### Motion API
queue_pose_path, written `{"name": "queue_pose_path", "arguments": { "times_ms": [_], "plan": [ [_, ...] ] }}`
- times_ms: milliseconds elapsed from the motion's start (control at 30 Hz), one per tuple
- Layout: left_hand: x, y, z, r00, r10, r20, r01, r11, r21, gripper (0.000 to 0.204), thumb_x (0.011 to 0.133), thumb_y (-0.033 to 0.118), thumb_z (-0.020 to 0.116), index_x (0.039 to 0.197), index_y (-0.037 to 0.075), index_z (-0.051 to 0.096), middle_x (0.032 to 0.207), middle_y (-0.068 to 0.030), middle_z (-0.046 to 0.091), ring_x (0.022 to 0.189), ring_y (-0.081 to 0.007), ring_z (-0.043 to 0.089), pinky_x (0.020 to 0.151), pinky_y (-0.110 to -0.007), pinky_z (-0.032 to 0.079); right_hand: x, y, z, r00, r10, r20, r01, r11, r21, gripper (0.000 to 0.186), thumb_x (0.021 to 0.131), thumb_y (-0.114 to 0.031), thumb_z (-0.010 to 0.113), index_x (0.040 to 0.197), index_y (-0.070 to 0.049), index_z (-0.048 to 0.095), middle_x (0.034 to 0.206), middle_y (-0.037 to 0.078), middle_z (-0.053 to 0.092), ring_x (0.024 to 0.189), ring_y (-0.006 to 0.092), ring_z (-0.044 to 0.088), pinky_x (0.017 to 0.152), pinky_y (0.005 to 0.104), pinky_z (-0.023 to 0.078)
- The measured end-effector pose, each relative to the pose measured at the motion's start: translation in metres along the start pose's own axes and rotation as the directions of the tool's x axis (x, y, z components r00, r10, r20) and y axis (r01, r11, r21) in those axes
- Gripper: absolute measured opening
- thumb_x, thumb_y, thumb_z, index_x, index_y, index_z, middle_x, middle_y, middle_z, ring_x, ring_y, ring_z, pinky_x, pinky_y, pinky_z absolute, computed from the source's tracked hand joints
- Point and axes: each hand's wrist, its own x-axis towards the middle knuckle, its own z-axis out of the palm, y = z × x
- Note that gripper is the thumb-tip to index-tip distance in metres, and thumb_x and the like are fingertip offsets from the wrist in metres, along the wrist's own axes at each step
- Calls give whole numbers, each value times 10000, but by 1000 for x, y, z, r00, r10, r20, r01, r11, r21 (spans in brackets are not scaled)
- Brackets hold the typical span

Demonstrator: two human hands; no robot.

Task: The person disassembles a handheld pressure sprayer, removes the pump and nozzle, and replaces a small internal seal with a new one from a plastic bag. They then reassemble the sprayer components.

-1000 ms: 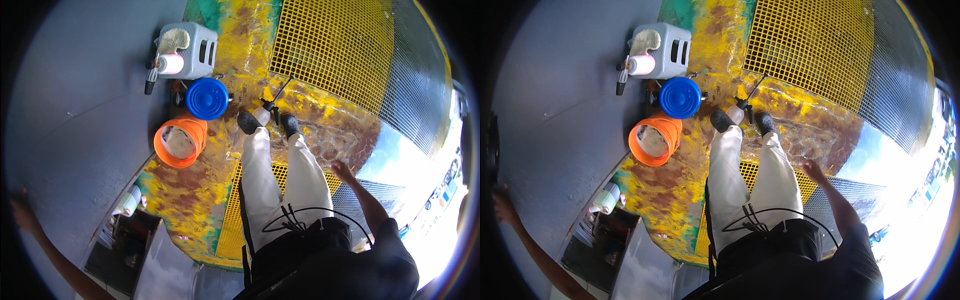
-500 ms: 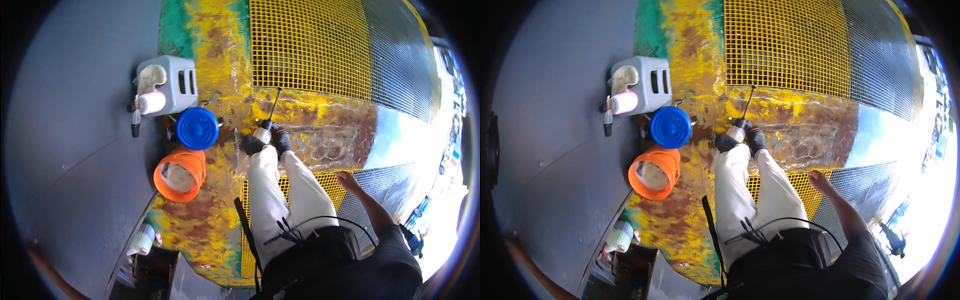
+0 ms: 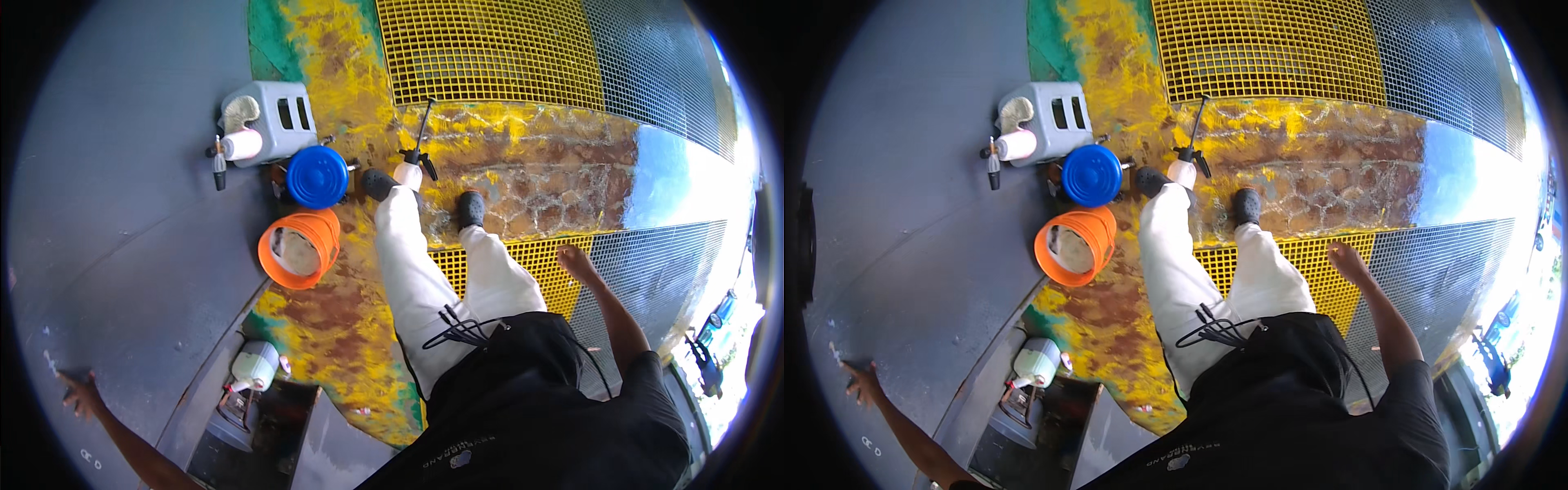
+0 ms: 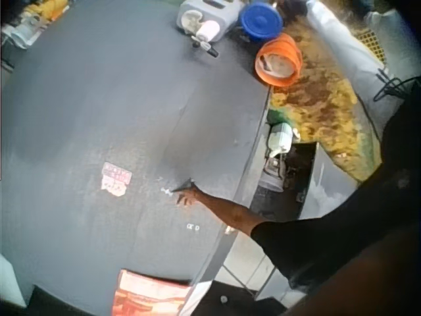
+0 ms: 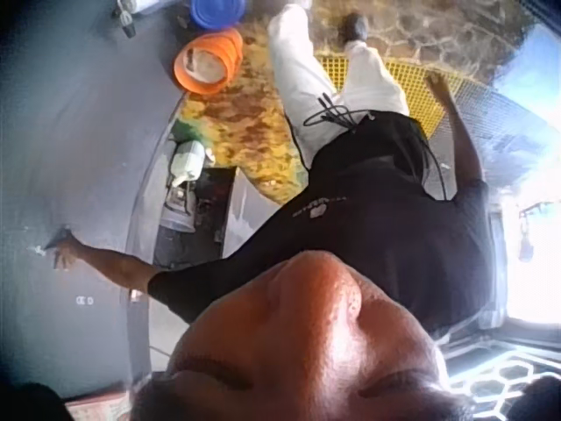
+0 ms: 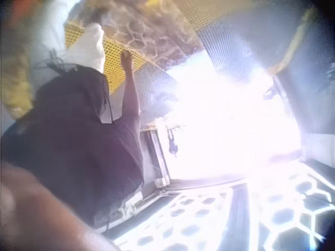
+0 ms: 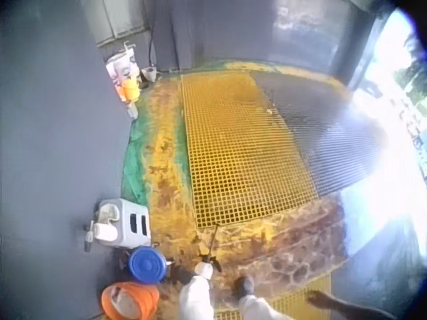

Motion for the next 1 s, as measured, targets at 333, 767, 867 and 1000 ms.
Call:
{"name": "queue_pose_path", "arguments": {
  "times_ms": [333,767,867,1000],
  "plan": [
    [-26,28,-37,990,19,-139,-11,999,53,1081,816,661,648,1549,371,-91,1477,-423,235,1193,-701,394,793,-718,496,-49,-51,12,999,-19,27,13,976,217,350,948,-282,590,1168,-13,635,956,98,703,768,164,690,626,290,545],
    [-45,18,-63,961,151,-233,-113,979,168,1152,710,792,601,1569,321,-4,1381,-450,361,995,-665,555,623,-589,584,6,-197,-21,963,-269,5,261,938,227,307,976,-192,579,1192,25,601,1004,123,673,864,201,680,677,310,573],
    [-49,16,-63,954,180,-240,-130,969,211,1164,681,813,596,1574,311,44,1339,-463,390,933,-642,596,570,-558,594,-24,-196,-33,999,-4,48,-6,979,205,281,975,-203,572,1171,-7,614,845,73,650,722,146,646,564,275,522],
    [-51,12,-65,950,190,-249,-134,965,226,1164,673,823,590,1574,319,52,1295,-475,415,917,-632,608,569,-558,595,-56,-145,-40,990,110,92,-137,915,380,215,973,-235,568,1007,-28,615,678,31,589,567,96,563,480,254,449]
  ]
}}
